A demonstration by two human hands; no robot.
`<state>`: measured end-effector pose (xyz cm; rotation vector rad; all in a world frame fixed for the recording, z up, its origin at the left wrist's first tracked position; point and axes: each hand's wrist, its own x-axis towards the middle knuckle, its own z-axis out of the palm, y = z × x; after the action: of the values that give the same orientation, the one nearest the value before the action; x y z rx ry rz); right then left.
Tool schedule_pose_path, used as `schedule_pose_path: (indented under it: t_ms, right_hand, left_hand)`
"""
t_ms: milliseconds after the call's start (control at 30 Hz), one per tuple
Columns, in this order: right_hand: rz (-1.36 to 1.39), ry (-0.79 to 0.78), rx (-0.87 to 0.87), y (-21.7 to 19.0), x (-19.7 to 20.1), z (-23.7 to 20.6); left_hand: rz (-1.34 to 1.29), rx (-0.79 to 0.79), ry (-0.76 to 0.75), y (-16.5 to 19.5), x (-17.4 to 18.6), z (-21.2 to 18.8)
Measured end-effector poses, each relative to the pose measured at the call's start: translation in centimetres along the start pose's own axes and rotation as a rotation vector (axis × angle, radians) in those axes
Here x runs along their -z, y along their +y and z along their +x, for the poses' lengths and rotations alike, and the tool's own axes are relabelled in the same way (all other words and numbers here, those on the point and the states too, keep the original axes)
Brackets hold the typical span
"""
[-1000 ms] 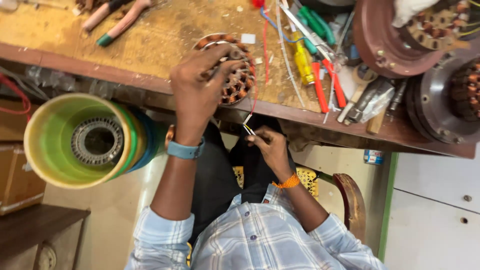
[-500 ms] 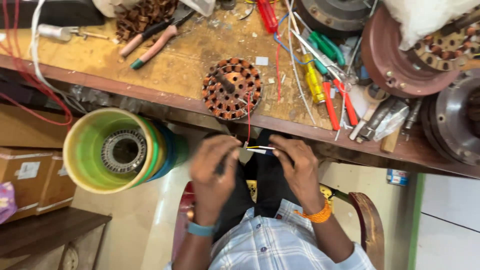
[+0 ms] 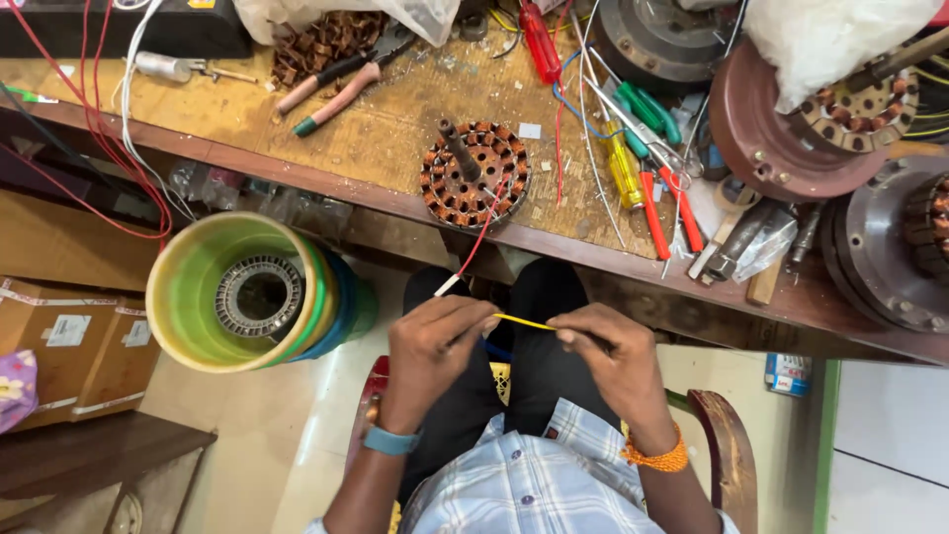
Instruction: The person inserts and secures insulated wires into the slots of a motor stator. They use a small wooden block to press the wires into place and handle multiple colored wires throughout the process.
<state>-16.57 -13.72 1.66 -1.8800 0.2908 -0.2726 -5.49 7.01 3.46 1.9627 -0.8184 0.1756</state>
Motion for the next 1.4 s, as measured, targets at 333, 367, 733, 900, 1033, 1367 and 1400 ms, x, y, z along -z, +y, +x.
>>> schedule_pose_path:
  t_ms: [333,367,733,900,1033,1367,1400]
  right_hand:
    - [0.002,-0.032,-0.027,-0.6,-1.9,1.5]
    - [0.052,-0.016,0.001,-0.6,-1.7,1.4]
    - [0.395,0.048,0.138,-2.6,-1.0,1.6]
    - [0.372,0.058,0.137,-3.8,-2.4,1.3]
    - [0.446,0.172,0.192,-2.7,-2.0,0.7]
    - [0.17,0.15,0.11,-1.1,-2.7,4.1]
    - [0.163,0.155,0.11,-1.1,-2.9,4.2]
  left_hand:
    - [0.142,-0.046,-0.29,2.6,0.1,0.9]
    - [0.174,-0.061,-0.305,2.6,-0.1,1.1]
    - [-0.026,-0.197,-0.027,5.4,2.0,3.3]
    - [0.159,-0.225,-0.173,4.6,2.5,2.5]
    - [0.286,-0.169,0.252,2.1,5.4,3.6]
    - [-0.127,-0.015,0.228,-0.6,6.5,6.1]
    - [-0.221,0.014,0.191,-1.3,6.4,6.2]
